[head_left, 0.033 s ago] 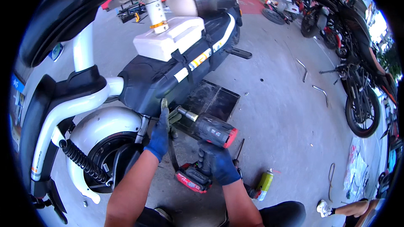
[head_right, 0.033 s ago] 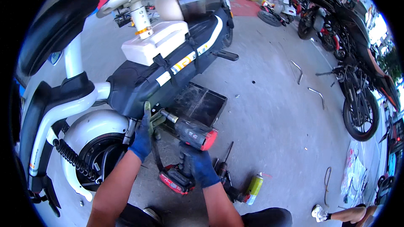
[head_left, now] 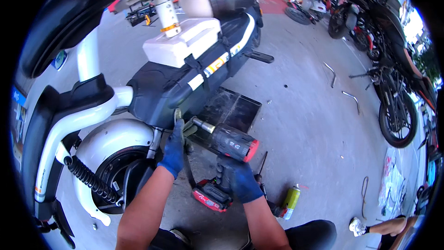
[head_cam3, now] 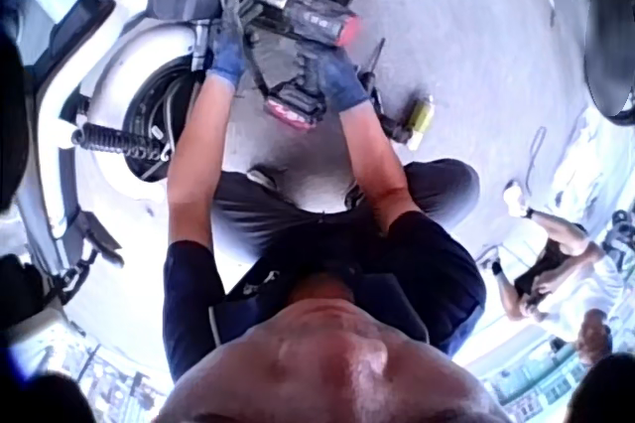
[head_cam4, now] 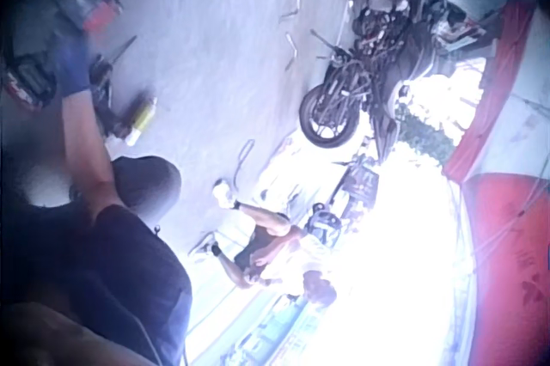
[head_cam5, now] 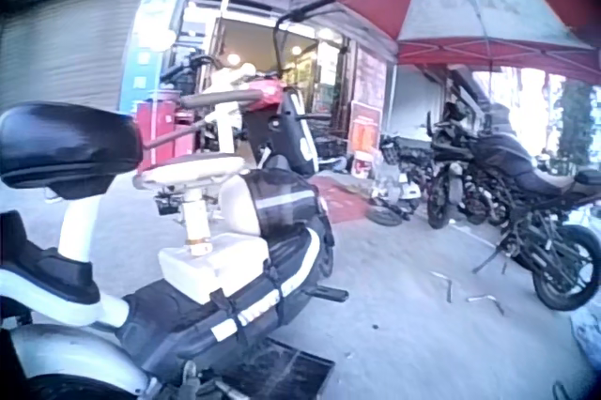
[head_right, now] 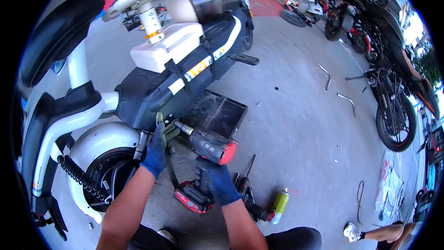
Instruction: The person uses a cordless impact driver to remove and install bolts on the rear section of a white electric scooter. They also use a wrench to tighten a bolt and handle various small parts and tools on the floor.
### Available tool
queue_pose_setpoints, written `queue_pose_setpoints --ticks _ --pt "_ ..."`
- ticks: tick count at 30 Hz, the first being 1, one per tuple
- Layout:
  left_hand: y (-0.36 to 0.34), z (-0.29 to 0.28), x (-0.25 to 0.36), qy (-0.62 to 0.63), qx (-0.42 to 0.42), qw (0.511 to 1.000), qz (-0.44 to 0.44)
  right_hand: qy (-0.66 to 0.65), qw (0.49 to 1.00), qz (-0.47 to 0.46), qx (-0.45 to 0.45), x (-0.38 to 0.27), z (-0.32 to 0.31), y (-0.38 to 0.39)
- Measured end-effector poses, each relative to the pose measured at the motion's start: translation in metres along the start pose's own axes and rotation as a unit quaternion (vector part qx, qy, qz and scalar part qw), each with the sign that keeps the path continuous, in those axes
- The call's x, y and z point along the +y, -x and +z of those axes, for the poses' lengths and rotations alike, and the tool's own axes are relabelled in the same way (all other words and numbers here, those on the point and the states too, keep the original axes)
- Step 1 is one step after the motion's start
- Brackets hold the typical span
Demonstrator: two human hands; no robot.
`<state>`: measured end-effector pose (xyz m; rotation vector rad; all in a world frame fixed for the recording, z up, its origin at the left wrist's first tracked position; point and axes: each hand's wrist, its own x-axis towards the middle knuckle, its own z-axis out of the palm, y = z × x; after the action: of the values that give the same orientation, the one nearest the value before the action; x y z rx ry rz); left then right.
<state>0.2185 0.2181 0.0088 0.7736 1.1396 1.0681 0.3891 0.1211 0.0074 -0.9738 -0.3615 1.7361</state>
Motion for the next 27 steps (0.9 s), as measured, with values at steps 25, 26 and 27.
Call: queue_pose_setpoints --ticks 25,26,27 --pt "0.026 -0.023 0.017 -0.197 0.05 0.975 -0.086 -0.095 0.971 -0.02 0.22 -0.015 -0.248 -0.003" --pt "0.029 -0.025 0.016 -0.199 0.047 0.973 -0.104 -0.1 0.969 -0.019 0.227 -0.004 -0.251 -0.009" --pt "0.031 -0.024 0.013 -0.165 0.022 0.982 -0.093 -0.103 0.966 -0.02 0.236 0.004 -0.257 -0.014"
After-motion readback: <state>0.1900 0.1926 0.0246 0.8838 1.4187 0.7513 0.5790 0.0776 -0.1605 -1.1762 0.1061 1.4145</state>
